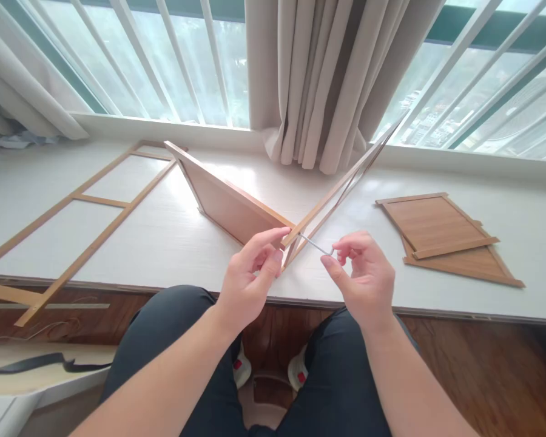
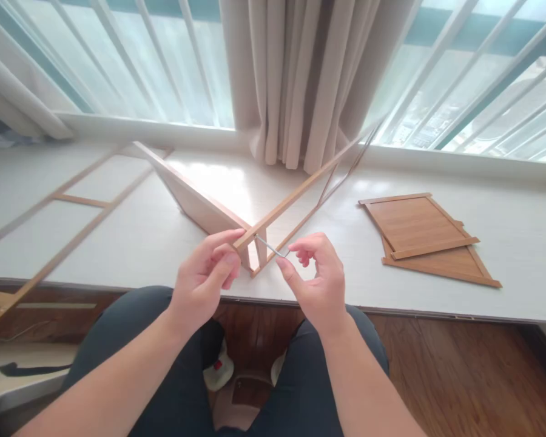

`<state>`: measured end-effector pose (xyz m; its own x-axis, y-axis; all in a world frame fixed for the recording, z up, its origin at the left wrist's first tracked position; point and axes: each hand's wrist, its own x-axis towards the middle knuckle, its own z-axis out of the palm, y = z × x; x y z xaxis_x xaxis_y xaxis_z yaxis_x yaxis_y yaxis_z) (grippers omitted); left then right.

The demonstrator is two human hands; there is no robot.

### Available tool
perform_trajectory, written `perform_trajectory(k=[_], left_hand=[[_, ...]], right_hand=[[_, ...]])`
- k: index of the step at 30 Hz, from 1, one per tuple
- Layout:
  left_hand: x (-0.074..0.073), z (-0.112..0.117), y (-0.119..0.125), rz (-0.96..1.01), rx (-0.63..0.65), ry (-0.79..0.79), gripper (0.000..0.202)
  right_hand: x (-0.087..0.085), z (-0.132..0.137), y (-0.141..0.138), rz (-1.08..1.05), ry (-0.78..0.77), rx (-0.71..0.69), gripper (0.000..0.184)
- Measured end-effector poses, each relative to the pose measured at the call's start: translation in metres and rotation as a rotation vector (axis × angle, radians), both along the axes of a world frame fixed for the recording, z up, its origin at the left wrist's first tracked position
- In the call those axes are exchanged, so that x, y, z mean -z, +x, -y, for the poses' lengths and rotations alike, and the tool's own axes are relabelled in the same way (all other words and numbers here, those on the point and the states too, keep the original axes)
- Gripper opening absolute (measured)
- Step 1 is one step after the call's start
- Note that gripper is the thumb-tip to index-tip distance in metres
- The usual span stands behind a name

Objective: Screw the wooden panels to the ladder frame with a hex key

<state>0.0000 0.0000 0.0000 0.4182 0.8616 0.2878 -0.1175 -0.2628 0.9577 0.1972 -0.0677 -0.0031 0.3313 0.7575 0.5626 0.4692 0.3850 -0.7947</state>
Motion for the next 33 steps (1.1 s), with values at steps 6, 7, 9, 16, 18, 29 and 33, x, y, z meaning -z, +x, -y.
perform_trajectory(k=[6,7,9,16,18,29,33], left_hand=[[0.0000,0.0007,0.0010,0.026,0.010,0.049,0.030],[0.0000,0.0005,0.0010,0.029,0.011,0.052,0.030],[0.0000,0.0003,0.0009,0.032,0.014,0.055,0.030],[0.0014,0.0005,0.0005,0.032,0.019,0.056,0.030],[0.0025,0.0004,0.0004,0.033,0.020,0.053,0.030],[-0.0015,0.0013,0.0005,0.014,0.004,0.039,0.033],[-0.0019,0.0014,0.0009,0.024,0.011,0.040,0.033]], right_hand=[[0.0007,-0.0001,0.0002,-0.010,0.005,-0.002,0.016],[0.0010,0.0000,0.0003,-0.011,0.000,-0.002,0.015],[0.0013,0.0003,0.0004,-0.012,-0.012,-0.006,0.011],[0.0011,0.0014,-0.0005,-0.024,-0.025,-0.017,0.009],[0.0011,0.0013,-0.0008,-0.028,-0.028,-0.022,0.008],[0.0002,0.0042,-0.0013,-0.061,-0.108,-0.052,0.014],[0.0010,0.0040,-0.0015,-0.078,-0.116,-0.043,0.015]])
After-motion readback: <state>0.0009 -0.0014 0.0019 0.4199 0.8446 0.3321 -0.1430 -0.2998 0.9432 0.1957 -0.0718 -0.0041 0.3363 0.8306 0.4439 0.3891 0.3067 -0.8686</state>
